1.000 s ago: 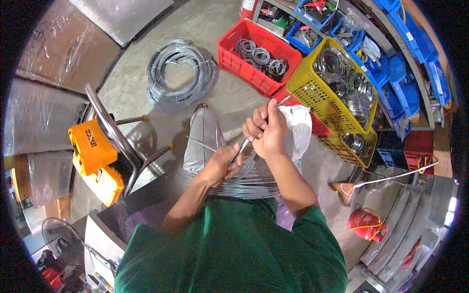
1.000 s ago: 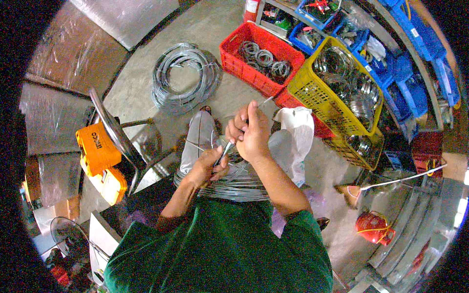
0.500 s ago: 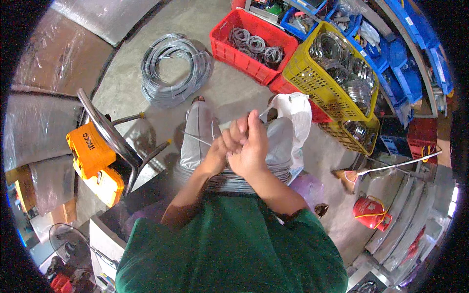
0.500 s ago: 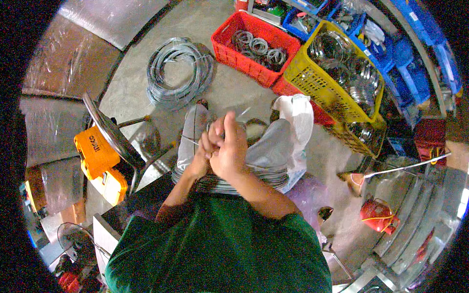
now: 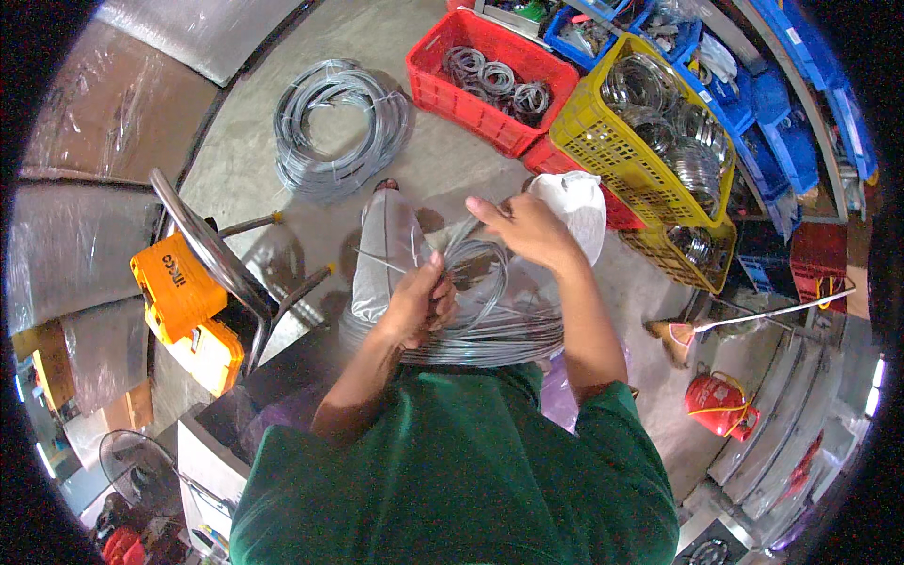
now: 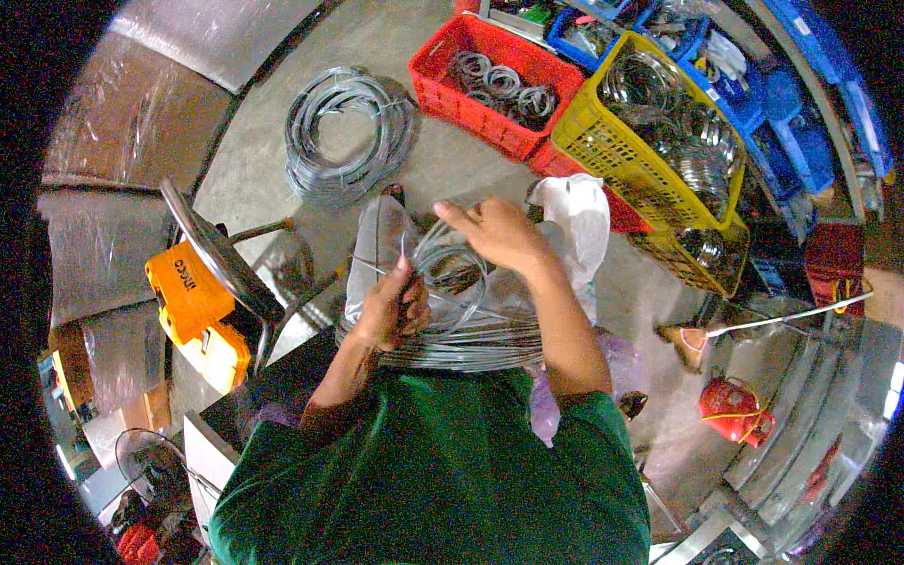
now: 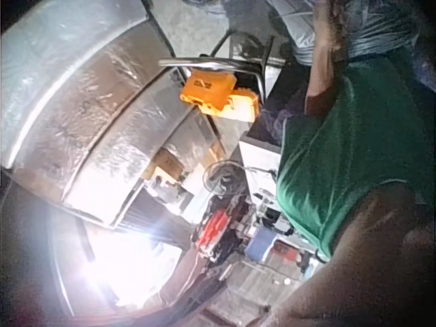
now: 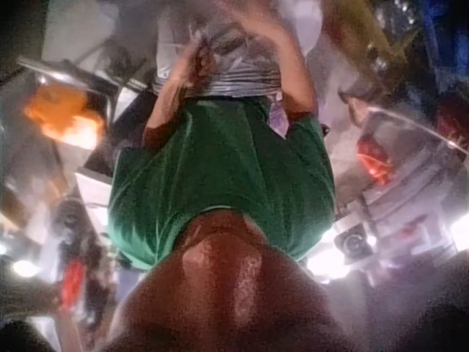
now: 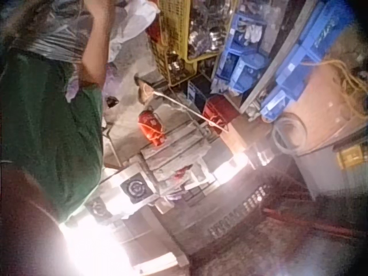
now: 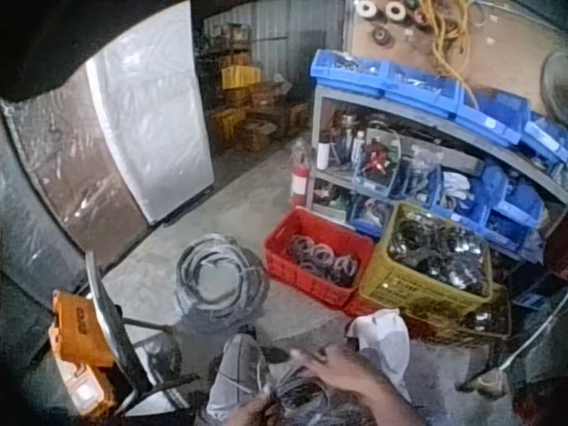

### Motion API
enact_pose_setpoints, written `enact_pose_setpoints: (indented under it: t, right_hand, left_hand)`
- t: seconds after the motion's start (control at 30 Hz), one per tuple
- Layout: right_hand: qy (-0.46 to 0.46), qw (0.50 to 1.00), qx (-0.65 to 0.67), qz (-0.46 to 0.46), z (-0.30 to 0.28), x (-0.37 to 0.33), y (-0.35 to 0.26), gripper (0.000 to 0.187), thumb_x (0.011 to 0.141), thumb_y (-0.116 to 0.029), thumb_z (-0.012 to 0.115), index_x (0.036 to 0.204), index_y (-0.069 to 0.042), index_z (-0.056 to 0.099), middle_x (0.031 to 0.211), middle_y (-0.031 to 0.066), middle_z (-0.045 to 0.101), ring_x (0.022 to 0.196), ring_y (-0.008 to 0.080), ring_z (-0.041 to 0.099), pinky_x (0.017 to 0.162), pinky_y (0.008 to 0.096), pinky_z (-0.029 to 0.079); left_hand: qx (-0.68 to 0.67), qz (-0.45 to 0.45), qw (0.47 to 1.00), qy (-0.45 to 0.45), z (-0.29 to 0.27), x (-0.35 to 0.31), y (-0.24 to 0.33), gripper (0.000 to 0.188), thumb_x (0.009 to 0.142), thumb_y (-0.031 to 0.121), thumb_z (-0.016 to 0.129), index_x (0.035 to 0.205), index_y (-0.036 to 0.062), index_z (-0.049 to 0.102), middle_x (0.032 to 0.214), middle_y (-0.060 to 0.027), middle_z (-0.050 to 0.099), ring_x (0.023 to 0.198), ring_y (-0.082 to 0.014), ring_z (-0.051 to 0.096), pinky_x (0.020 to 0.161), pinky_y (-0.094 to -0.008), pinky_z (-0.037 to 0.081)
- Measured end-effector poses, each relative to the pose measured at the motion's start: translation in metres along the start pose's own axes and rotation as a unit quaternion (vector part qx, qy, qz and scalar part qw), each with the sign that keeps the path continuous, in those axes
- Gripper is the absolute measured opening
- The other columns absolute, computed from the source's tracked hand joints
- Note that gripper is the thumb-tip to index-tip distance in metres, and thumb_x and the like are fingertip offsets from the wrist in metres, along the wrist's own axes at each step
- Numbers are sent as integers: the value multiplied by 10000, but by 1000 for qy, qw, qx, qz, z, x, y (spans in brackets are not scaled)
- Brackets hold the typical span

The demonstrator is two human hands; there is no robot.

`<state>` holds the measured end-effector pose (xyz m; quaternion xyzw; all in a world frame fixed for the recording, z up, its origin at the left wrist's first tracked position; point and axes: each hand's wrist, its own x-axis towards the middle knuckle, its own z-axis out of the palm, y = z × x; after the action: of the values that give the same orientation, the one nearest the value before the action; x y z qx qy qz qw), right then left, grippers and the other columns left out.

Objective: The person handles a bundle of metal wire, unties it, and coils it into smaller loops. They repeatedly wrap and adjust the wire by hand, forming neat coils and placing them on the floor.

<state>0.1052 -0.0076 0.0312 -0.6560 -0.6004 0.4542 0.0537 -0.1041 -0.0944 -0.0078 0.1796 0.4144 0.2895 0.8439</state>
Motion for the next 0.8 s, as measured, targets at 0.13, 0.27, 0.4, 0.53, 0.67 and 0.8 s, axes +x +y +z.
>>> enact_pose_setpoints:
  t: [0.13,0.27,0.4,0.53,0.67,0.8]
  right_hand:
    - [184,965,-181,42,-24,-25,-2,660,869,-643,635,918,12,696,745,168,688,730,307,700,682,444,539]
    - [216,927,-221,-215,-26,-44,-5,365,935,-404,640,1022,-62,733,1185,173,643,1109,351,611,904,446,492]
    - [-8,924,-229,-306,-36,-37,-4,259,954,-255,616,1161,-127,706,1352,155,533,1266,351,492,1024,445,423]
    - [-152,928,-149,-304,-42,-20,4,278,948,-221,622,1195,-109,685,1044,129,662,1009,297,628,921,415,487]
    - [-208,907,173,-323,1,-12,15,275,968,-246,643,1081,4,655,675,41,570,617,154,546,587,343,469]
    - [-342,679,641,-103,33,-19,33,205,993,-205,608,982,0,604,589,-15,490,497,77,414,432,232,284]
  left_hand:
    - [38,-25,992,117,2,2,-2,517,979,583,527,684,176,406,556,19,364,435,-140,340,399,-303,244]
    - [-14,-30,997,75,2,1,4,542,990,581,504,655,164,418,533,9,396,404,-99,327,357,-267,205]
    - [-47,-98,992,-59,-7,-9,18,567,1002,587,468,619,174,403,496,30,366,367,-80,303,343,-251,185]
    - [-224,-170,909,-306,-13,-10,23,597,1032,586,382,592,183,384,454,55,330,328,-62,258,333,-228,190]
    - [-275,-118,860,-412,-11,4,33,625,1044,590,324,580,175,384,426,64,306,312,-58,260,314,-229,197]
    - [-151,-25,957,-247,-12,9,56,604,1035,573,387,599,154,385,448,41,326,319,-82,269,330,-256,204]
